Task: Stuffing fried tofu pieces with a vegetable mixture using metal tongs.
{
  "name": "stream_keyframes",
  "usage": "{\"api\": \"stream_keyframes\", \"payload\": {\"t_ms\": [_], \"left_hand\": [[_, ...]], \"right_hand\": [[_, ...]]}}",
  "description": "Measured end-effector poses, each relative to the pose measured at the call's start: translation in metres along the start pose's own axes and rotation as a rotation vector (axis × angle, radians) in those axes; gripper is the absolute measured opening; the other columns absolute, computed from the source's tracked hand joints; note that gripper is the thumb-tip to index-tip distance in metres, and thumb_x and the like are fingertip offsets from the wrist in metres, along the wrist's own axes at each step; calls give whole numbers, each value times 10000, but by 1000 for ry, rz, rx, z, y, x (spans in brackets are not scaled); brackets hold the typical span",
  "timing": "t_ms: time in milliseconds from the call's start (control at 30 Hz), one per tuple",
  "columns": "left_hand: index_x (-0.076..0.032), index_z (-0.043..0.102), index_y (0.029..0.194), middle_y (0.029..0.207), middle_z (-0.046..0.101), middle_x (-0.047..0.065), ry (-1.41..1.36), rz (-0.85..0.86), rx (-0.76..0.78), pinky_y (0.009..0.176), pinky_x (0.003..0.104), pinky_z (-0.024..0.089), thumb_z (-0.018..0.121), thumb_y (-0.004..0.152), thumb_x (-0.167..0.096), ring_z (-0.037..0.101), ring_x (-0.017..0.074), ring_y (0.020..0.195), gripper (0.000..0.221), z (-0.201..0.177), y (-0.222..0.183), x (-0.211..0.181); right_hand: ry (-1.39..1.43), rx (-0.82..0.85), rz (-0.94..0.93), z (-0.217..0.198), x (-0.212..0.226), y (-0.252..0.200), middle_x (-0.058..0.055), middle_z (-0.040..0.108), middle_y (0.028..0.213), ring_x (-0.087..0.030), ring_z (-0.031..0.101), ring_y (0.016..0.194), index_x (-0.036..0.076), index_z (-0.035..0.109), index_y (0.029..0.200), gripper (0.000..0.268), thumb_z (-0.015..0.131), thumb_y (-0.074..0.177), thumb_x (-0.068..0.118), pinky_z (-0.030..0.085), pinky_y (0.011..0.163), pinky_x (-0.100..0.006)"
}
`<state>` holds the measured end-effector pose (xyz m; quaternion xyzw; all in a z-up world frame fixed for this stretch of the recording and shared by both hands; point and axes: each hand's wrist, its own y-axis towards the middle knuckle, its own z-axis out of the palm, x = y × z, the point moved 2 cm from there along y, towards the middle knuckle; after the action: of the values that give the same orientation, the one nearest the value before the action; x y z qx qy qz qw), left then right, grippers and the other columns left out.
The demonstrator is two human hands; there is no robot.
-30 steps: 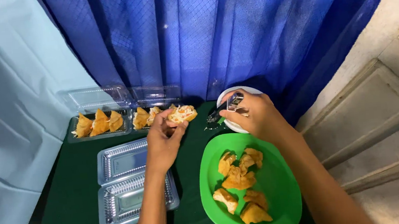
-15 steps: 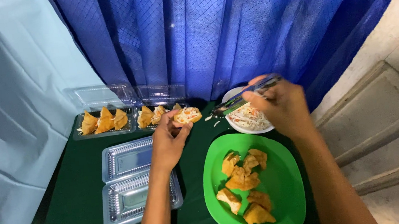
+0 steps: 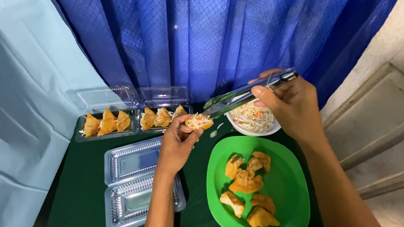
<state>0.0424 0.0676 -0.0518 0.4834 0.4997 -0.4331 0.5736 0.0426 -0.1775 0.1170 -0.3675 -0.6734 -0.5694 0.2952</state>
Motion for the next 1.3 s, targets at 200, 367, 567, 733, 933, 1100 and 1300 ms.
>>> {"api": "stream_keyframes", "payload": {"t_ms": [200,367,567,733,933,1100,1300], "left_hand": [[7,597,1320,868,613,120,76,26,-89,588,290,595,791,877,-165,679,188,724,513,-11,-1,-17],[7,593,1320,865,637,130,75,25,-92,616,305,593,792,879,-174,682,198,745,517,-11,-4,-19],[24,590,1321,857,641,128,68,24,-102,639,317,594,794,880,-169,674,203,765,523,-10,-4,-21],[29,587,1318,851,662,120,71,19,-117,644,305,591,786,885,-167,680,197,769,515,-16,-3,-18],[-2,587,1330,879,661,118,71,16,-118,641,306,588,769,906,-166,686,195,787,490,-16,-2,-17],[0,582,1333,881,655,113,78,17,-119,637,303,586,769,906,-167,685,193,781,496,-17,-2,-17],[3,586,1326,875,660,123,82,18,-124,633,304,588,771,904,-166,678,194,774,490,-18,-4,-22]], "right_hand": [[-377,59,45,3,2,-9,-249,749,891,-377,751,907,-18,730,1116,353,845,843,173,603,764,-519],[-580,170,80,36,14,-15,-185,779,875,-377,748,931,96,742,1043,311,842,810,275,592,816,-499],[-514,249,-96,40,-5,-10,-135,778,793,-354,762,839,95,720,1003,222,801,837,217,607,738,-461],[-514,231,-106,38,-3,-6,-151,770,806,-356,760,874,70,708,957,192,800,848,200,575,735,-489],[-400,127,234,43,3,-9,-77,799,865,-232,778,947,146,768,1028,270,836,797,268,610,830,-344],[-430,121,88,45,-12,-10,-130,784,832,-308,765,926,101,765,1016,311,890,756,216,613,774,-445],[-493,91,89,42,-25,-12,-76,792,832,-250,772,885,154,777,987,255,864,782,279,617,792,-380]]}}
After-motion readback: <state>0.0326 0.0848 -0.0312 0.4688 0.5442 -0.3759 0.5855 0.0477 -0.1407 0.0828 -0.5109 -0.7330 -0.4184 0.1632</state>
